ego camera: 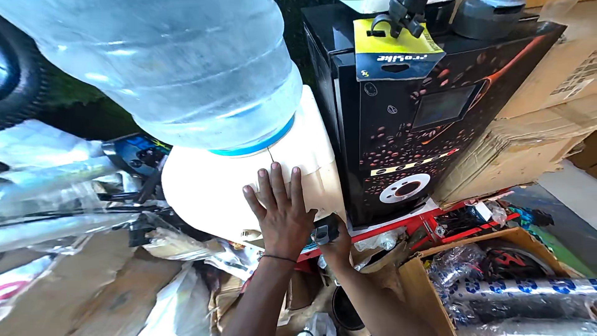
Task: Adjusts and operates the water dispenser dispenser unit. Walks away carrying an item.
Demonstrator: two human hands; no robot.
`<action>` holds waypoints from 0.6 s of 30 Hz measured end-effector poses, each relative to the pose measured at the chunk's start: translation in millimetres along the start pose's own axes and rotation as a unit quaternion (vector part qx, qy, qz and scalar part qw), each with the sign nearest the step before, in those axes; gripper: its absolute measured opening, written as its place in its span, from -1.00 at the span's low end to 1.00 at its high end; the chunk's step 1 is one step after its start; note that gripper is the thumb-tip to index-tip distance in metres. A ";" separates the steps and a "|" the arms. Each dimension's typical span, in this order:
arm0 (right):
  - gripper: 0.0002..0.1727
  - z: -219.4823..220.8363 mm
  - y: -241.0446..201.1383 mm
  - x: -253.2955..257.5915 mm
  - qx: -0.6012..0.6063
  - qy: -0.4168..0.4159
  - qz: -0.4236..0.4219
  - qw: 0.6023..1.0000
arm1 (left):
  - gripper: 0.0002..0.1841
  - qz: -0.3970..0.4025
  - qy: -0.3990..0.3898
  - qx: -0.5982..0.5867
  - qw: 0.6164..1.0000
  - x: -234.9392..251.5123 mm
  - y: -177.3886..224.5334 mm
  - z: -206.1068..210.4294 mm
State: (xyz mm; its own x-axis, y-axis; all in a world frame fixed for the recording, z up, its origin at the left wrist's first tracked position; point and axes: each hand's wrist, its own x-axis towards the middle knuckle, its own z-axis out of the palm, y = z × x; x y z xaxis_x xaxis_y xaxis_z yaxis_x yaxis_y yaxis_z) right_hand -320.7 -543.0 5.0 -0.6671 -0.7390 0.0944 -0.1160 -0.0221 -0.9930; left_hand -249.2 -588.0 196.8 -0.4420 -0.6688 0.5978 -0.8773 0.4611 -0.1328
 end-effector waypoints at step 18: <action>-0.03 1.8 3.8 -0.4 0.026 0.011 -0.024 0.999 | 0.36 0.012 0.013 -0.004 1.000 -2.2 -1.8 2.5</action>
State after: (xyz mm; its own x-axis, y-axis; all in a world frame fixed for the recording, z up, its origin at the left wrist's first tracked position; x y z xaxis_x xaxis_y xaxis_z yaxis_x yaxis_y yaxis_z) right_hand -319.5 -544.0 1.1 -0.6781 -0.7209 0.1429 -0.1103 -0.0925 -0.9896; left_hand -247.1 -588.9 193.8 -0.4581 -0.6417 0.6151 -0.8647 0.4821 -0.1410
